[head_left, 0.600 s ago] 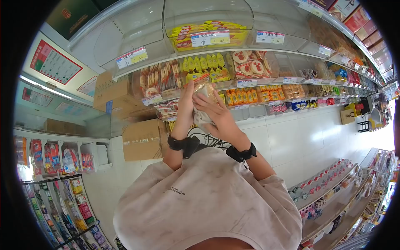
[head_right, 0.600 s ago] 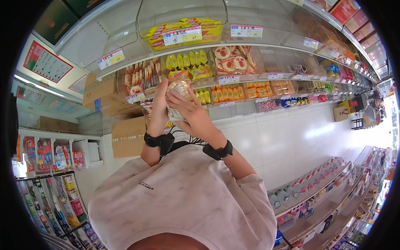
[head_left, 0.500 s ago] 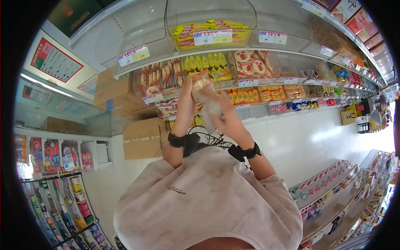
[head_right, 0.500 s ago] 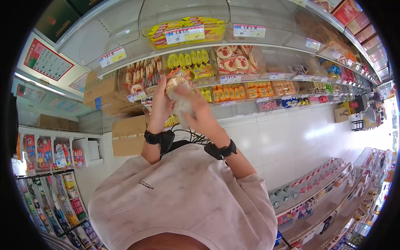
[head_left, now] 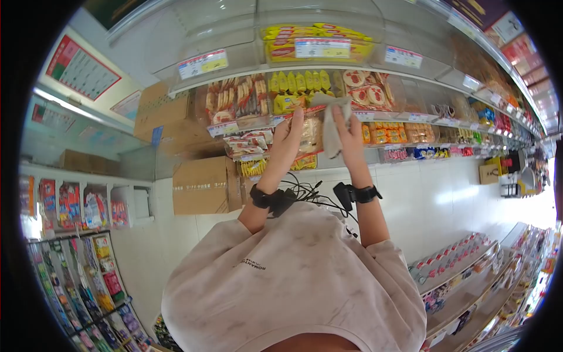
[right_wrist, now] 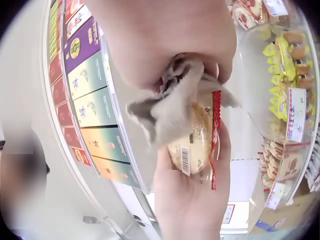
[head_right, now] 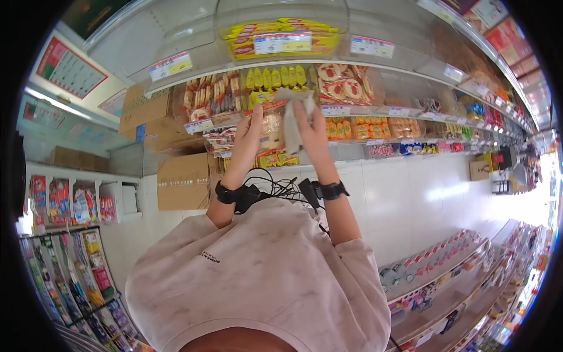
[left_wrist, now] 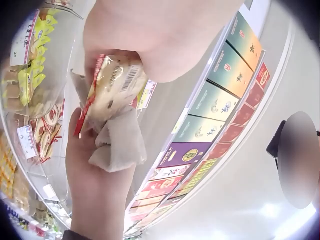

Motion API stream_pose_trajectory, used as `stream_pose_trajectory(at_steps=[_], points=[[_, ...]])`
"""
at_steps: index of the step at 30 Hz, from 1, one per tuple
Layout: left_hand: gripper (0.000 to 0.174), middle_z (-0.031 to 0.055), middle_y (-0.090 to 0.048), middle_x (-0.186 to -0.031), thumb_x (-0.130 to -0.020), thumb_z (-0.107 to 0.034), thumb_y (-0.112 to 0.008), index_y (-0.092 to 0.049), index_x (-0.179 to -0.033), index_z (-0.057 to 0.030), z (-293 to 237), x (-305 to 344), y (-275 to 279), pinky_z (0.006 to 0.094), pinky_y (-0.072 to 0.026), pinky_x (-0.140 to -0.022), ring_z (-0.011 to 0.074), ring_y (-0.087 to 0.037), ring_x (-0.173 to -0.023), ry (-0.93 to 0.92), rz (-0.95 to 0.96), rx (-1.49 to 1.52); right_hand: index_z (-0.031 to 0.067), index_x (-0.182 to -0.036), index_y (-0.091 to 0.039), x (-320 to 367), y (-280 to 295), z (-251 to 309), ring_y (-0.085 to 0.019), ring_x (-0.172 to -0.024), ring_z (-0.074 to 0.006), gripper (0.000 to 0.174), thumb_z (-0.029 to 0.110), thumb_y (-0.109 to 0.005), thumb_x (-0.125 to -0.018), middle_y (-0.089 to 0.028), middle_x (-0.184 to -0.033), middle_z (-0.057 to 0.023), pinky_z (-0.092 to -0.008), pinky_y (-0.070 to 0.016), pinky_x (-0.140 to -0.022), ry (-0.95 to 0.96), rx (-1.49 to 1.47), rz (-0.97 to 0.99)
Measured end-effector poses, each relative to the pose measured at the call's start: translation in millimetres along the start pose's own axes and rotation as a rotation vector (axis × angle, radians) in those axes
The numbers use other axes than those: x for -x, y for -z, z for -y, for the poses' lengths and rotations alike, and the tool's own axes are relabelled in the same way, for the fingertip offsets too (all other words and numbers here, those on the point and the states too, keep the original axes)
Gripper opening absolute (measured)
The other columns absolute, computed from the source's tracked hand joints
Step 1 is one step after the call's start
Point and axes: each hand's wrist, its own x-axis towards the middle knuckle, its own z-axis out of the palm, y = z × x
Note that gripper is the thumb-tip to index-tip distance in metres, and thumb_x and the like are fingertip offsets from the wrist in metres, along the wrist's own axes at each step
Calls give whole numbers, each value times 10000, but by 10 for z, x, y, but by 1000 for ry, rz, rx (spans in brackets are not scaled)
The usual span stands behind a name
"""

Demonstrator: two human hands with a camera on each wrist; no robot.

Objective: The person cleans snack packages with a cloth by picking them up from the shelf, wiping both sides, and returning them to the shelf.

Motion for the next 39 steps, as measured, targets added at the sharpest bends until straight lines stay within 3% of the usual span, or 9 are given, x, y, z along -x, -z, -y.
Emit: stream_pose_trajectory(at_steps=[4, 7, 11, 14, 17, 21, 25, 29, 39], points=[[472, 90, -573, -1146, -1073, -398, -459, -538, -1328, -9, -40, -14, -31, 247, -440, -871, 102, -540, -993, -218, -52, 102, 24, -1147, -637, 207, -57, -137, -603, -941, -70, 300, 263, -678, -970, -671, -1015, -15, -270, -499, -807, -191, -340, 100], [563, 199, -452, -1445, -1069, -397, -465, -408, -1465, -2, -45, -69, 95, 314, -400, -1031, 205, -499, -1240, -345, 25, -164, 37, -1151, -637, 203, -63, -345, -604, -903, -86, 282, 237, -692, -960, -673, -1005, -27, -262, -495, -785, 12, -25, 124], [690, 152, -592, -1249, -1029, -527, -487, -419, -1457, 9, 34, 20, 156, 314, -469, -920, 168, -575, -1088, -92, -10, -76, -6, -1177, -612, 55, -94, -187, -609, -846, -97, 302, 178, -689, -950, -682, -964, -71, -282, -504, -744, 381, 359, -96], [717, 92, -623, -1155, -1015, -604, -447, -490, -1408, -6, 66, -12, 138, 277, -480, -786, 131, -599, -967, 258, 202, 482, -13, -1265, -591, 105, -260, -33, -598, -1174, -281, 475, -30, -619, -791, -628, -1261, -175, -431, -454, -1026, 618, 665, 146], [710, 41, -621, -1092, -1008, -647, -408, -566, -1331, -34, 68, -44, 242, 246, -465, -726, 109, -600, -900, 10, 55, 289, -8, -1320, -564, 258, -473, -24, -439, -1374, -356, 633, -59, -589, -690, -519, -1438, -175, -517, -317, -1164, 754, 807, 318], [632, 3, -611, -978, -1026, -579, -449, -586, -1287, -19, 146, -50, 430, 264, -492, -747, 80, -600, -879, 168, 30, 396, -7, -1378, -517, 260, -497, 47, -382, -1431, -361, 697, -49, -590, -687, -485, -1490, -147, -546, -269, -1191, 733, 928, 308], [532, 75, -648, -1225, -1055, -494, -449, -584, -1291, -37, 194, -101, 545, 309, -505, -926, 151, -637, -1046, 61, -76, 476, -10, -1403, -493, 205, -535, -156, -524, -1317, -277, 549, -7, -579, -861, -553, -1399, -192, -375, -376, -1114, 342, 403, 138], [544, 73, -651, -1193, -1064, -489, -430, -620, -1235, -9, 239, -119, 802, 277, -483, -917, 132, -630, -1024, 5, -146, 190, -4, -1223, -615, 199, -651, -258, -567, -906, -75, 308, 172, -654, -973, -660, -1060, -32, -250, -474, -785, -112, 13, 85], [458, 18, -624, -864, -1085, -385, -427, -642, -1078, 20, 340, 53, 1317, 261, -481, -655, 95, -567, -736, 12, -301, 192, 15, -983, -667, -9, -886, -520, -577, -790, -59, 225, 238, -689, -959, -662, -869, 15, -246, -476, -712, 100, 240, 84]])
